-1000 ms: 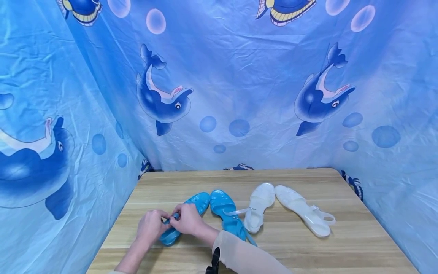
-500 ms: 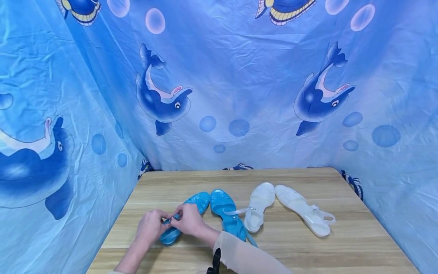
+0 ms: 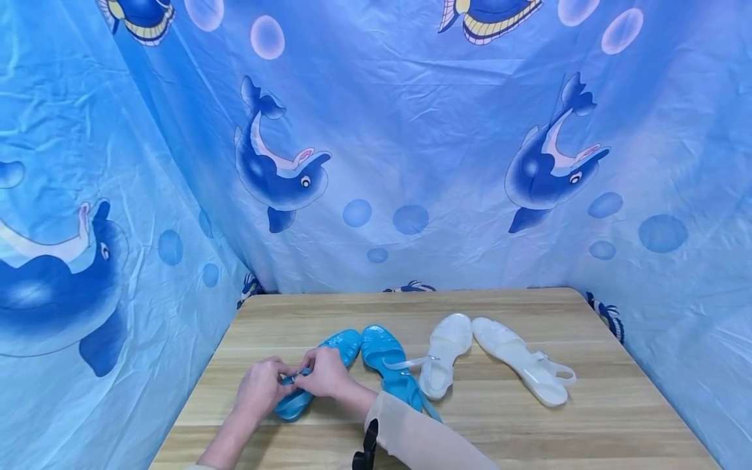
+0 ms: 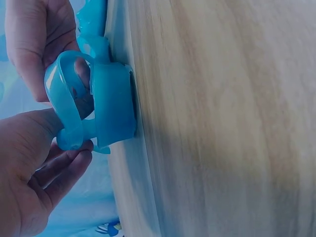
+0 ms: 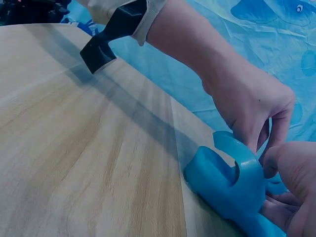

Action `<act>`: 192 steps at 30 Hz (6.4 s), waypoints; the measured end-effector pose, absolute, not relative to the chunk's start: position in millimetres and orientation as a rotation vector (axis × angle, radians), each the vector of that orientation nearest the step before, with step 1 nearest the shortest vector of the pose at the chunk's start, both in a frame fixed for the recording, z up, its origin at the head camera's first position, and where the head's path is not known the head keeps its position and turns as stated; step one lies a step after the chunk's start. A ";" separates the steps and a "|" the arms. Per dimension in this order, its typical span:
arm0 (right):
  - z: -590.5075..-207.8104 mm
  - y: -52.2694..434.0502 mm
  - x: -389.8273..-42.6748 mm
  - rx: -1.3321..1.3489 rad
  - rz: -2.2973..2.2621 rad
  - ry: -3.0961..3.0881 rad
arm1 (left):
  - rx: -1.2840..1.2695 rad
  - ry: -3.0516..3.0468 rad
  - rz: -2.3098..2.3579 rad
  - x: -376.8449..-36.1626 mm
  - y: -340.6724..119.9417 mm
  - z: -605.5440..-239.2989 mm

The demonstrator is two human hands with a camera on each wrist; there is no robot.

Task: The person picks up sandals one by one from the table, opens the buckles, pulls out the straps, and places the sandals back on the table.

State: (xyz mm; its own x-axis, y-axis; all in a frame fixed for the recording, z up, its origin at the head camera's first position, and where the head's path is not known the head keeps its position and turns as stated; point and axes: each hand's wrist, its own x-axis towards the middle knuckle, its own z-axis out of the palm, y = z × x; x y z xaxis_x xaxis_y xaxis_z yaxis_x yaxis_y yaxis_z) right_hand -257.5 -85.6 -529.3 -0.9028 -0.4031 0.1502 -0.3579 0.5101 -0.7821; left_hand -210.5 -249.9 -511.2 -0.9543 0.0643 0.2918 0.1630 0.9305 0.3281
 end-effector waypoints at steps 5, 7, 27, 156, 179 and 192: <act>-530.8 -82.8 -258.7 -0.652 -1.453 2.630 | -0.195 -2.842 -0.460 -211.8 -249.0 -508.8; -530.8 -81.8 -258.2 -0.651 -1.482 2.599 | -0.219 -2.873 -0.497 -213.4 -251.1 -508.2; -532.4 -76.4 -261.1 -0.782 -1.450 2.610 | -0.584 -2.956 -0.946 -234.6 -279.8 -499.5; -526.1 -78.5 -263.1 -1.033 -1.209 2.787 | -0.569 -2.853 -0.919 -232.0 -283.9 -511.3; -529.7 -77.7 -265.1 -1.079 -1.370 2.674 | -0.718 -2.421 -0.273 -230.3 -273.8 -509.8; -524.5 -69.7 -260.4 -0.966 -1.244 2.705 | -0.646 -2.730 -0.568 -226.5 -273.2 -516.0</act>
State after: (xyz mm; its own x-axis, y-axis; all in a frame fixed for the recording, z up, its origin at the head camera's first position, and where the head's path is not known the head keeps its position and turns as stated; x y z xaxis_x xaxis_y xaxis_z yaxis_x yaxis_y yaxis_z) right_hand -260.4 -69.7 -524.5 -0.8094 -0.5380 0.2354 -0.5289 0.4936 -0.6904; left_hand -226.5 -273.2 -516.0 -0.8615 0.3674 0.3504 0.4766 0.8231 0.3089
